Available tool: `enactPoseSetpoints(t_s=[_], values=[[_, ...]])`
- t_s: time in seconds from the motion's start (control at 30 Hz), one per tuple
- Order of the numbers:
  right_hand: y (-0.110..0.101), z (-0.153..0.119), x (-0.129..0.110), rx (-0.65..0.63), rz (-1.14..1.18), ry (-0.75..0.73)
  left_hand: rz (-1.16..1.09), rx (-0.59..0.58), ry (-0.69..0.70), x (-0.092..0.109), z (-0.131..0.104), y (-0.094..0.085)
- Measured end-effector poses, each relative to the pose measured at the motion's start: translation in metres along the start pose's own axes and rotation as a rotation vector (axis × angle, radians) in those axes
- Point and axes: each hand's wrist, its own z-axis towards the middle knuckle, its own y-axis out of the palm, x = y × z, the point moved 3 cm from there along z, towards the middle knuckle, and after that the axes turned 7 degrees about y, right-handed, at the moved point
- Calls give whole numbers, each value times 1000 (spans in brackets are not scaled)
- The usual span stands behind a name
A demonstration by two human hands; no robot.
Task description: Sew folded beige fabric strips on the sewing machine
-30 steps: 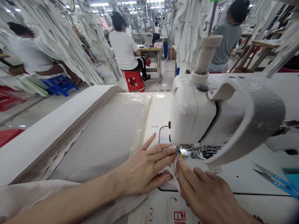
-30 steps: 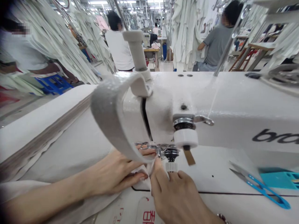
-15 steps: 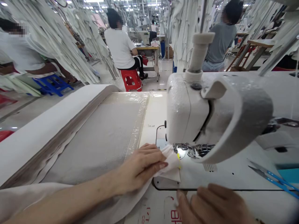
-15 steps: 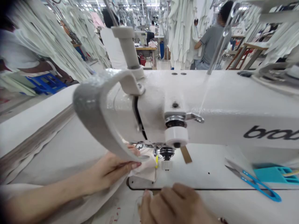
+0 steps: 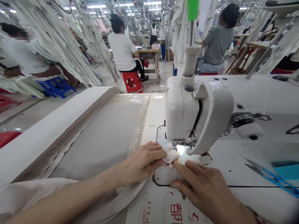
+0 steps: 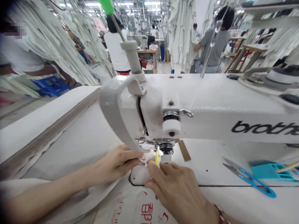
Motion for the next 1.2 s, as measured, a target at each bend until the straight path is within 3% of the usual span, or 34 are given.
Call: enactPoseSetpoints(t_s=[0.17,0.43,0.73,0.87,1.0,1.2], values=[[5,5,-1,95,-97,4,-182,4,-155,-8,7,-2],[-2,12,-21,227,-320,-268,-215,4,-170,-7,7,-1],[-5,1,-24,177,-179,-346,-149,-14,-135,-5,7,2],[-4,7,-16,252,-112,-263,-171,-2,-135,-7,8,-1],[-2,4,-14,242,12,-195,-56,15,-50,-5,3,-1],[1,-21,-32,40,-103,-199,495,-61,358,29,-7,1]])
